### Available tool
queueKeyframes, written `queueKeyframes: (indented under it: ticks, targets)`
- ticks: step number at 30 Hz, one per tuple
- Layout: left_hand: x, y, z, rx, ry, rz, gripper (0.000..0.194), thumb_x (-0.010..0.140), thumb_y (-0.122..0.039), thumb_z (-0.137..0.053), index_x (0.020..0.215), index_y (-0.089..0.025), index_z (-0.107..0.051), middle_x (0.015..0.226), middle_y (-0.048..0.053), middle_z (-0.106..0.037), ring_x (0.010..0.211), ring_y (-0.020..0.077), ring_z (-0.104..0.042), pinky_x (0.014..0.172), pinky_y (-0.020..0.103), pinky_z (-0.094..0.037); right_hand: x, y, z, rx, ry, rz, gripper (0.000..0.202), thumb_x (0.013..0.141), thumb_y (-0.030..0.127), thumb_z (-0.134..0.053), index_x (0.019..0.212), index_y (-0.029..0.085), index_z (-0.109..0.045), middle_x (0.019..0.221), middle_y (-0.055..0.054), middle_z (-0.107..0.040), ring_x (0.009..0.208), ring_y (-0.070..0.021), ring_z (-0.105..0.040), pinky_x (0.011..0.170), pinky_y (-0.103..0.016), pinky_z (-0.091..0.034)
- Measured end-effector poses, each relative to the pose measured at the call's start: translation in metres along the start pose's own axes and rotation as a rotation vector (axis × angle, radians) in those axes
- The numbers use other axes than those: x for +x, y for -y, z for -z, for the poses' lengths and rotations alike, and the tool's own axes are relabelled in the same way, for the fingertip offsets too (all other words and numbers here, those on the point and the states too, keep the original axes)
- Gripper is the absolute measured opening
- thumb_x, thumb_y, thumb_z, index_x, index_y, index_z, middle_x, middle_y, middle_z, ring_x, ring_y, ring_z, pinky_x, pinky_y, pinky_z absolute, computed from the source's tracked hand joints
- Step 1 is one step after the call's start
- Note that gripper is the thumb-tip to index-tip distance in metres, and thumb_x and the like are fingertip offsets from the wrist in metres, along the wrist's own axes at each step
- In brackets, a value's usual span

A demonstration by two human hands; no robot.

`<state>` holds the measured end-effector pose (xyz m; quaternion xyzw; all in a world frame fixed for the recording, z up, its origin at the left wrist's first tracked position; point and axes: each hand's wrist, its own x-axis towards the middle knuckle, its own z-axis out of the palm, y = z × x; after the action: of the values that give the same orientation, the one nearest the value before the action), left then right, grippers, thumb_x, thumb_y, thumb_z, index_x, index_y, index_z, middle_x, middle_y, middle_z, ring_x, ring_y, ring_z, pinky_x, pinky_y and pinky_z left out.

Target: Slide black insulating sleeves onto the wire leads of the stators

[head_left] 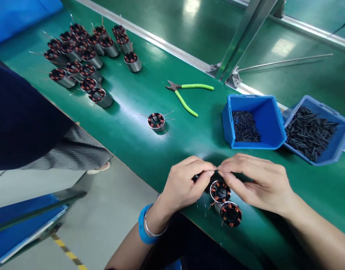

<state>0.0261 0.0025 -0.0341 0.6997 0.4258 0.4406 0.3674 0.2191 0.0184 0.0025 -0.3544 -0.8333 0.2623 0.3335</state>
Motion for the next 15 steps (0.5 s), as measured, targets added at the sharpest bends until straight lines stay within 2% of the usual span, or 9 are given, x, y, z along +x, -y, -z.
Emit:
queueKeyframes:
  ticks: [15]
  targets:
    - [0.0001,-0.0014,0.0015,-0.019,0.03,0.043,0.012,0.088,-0.008,-0.064,0.091,-0.015,-0.074,0.083,0.001,-0.074,0.077,0.01,-0.067,0.074,0.019,-0.052,-0.0017,0.0,-0.0035,0.052,-0.079,0.023,0.03,0.079,-0.006,-0.065,0.097,0.017,-0.063,0.081,-0.005,-0.068,0.073,-0.015,-0.068,0.065,-0.029,-0.057]
